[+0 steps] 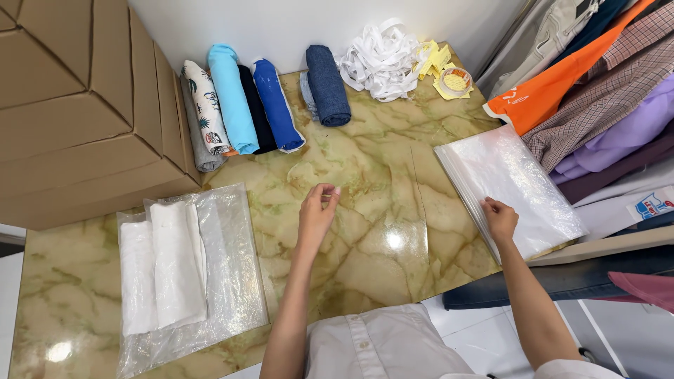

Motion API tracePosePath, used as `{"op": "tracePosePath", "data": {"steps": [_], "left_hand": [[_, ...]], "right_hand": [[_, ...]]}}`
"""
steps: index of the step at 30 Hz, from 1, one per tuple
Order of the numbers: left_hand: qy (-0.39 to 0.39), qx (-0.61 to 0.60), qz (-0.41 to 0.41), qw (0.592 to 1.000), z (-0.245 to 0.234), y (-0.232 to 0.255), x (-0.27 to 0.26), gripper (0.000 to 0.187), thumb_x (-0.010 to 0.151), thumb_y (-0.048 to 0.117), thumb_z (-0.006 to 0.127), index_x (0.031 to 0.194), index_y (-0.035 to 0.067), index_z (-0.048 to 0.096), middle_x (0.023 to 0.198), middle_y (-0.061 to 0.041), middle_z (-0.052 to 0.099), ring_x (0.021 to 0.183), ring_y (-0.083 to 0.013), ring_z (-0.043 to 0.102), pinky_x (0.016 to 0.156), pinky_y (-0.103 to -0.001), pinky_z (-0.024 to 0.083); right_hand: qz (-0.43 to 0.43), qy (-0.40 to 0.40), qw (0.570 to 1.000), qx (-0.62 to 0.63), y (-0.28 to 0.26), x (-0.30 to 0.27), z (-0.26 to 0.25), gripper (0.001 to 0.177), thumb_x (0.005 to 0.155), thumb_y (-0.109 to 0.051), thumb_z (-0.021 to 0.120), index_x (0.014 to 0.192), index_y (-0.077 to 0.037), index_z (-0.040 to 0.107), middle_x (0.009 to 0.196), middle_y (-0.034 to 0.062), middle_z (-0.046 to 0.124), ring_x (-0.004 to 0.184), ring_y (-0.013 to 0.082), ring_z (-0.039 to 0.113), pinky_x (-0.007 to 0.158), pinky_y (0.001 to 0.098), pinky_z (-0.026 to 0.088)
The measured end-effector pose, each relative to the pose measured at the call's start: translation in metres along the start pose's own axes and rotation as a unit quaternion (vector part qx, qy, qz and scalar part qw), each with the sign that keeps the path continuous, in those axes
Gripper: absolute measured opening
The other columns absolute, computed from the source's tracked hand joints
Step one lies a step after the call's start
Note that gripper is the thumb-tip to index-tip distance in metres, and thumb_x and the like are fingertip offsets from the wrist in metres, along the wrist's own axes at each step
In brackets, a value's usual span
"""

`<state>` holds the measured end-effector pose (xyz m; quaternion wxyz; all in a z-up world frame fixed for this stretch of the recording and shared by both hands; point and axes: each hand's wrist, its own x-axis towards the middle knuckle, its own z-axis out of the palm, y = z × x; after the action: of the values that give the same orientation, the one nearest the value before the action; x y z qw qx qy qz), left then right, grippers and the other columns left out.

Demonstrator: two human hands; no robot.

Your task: The person packs rolled-up clothing items into individual plastic zipper bags by hand on a table.

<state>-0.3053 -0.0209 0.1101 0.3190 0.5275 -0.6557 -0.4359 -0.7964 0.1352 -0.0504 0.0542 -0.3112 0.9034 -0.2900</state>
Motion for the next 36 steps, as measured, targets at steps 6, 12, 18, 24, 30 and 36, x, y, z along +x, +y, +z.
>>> {"op": "tracePosePath", "data": {"steps": [6,12,18,24,30,36], "left_hand": [[-0.013,-0.001,-0.014,1.000,-0.011,0.016,-0.008,0.030,0.101,0.038,0.060,0.117,0.013,0.067,0.110,-0.010,0.070,0.105,-0.0277,0.072,0.089,-0.043,0.056],[-0.019,0.003,-0.013,1.000,-0.007,0.012,-0.010,0.031,0.101,0.039,0.060,0.116,0.013,0.067,0.110,-0.011,0.071,0.105,-0.0283,0.072,0.089,-0.045,0.056],[-0.028,0.007,-0.003,1.000,0.001,0.008,-0.008,0.031,0.102,0.040,0.059,0.116,0.013,0.067,0.109,-0.010,0.070,0.104,-0.0281,0.072,0.089,-0.044,0.056],[-0.028,0.000,0.006,1.000,0.013,-0.004,-0.007,0.034,0.102,0.038,0.060,0.117,0.009,0.067,0.108,-0.015,0.070,0.103,-0.0326,0.072,0.087,-0.047,0.056],[-0.144,-0.122,-0.081,0.979,0.075,-0.064,0.003,0.053,0.099,0.048,0.064,0.135,0.010,0.057,0.127,-0.023,0.065,0.116,-0.0392,0.066,0.095,-0.053,0.054],[-0.098,-0.321,-0.211,0.918,0.004,0.032,-0.040,0.097,0.094,0.083,0.019,0.157,0.010,0.033,0.141,-0.026,0.054,0.132,-0.0427,0.054,0.105,-0.061,0.045]], "right_hand": [[0.089,-0.017,0.986,0.142,-0.019,-0.017,-0.013,0.021,0.099,-0.039,0.071,0.109,-0.021,0.077,0.120,0.0051,0.071,0.119,0.0360,0.062,0.099,0.0458,0.051],[-0.127,-0.032,0.985,-0.114,-0.012,-0.014,-0.010,0.025,0.098,-0.009,0.065,0.120,-0.004,0.075,0.115,0.0192,0.075,0.108,0.0428,0.070,0.092,0.0540,0.059],[-0.076,0.032,0.979,-0.187,-0.018,0.000,-0.010,0.014,0.101,-0.017,0.064,0.104,-0.005,0.070,0.103,0.0163,0.075,0.090,0.0424,0.074,0.078,0.0504,0.062],[-0.138,0.029,0.983,-0.115,-0.109,-0.050,-0.044,0.014,0.104,-0.010,0.059,0.102,0.004,0.056,0.115,0.0262,0.064,0.091,0.0582,0.067,0.080,0.0643,0.056],[-0.124,-0.197,0.963,0.136,-0.205,-0.105,0.010,0.029,0.104,-0.019,0.054,0.116,0.007,0.050,0.110,0.0397,0.065,0.104,0.0585,0.064,0.080,0.0665,0.053],[0.010,-0.463,0.758,0.459,-0.328,-0.186,0.031,0.018,0.104,-0.034,0.058,0.107,-0.017,0.053,0.064,-0.0088,0.048,0.048,0.0028,0.046,0.037,0.0144,0.029]]}}
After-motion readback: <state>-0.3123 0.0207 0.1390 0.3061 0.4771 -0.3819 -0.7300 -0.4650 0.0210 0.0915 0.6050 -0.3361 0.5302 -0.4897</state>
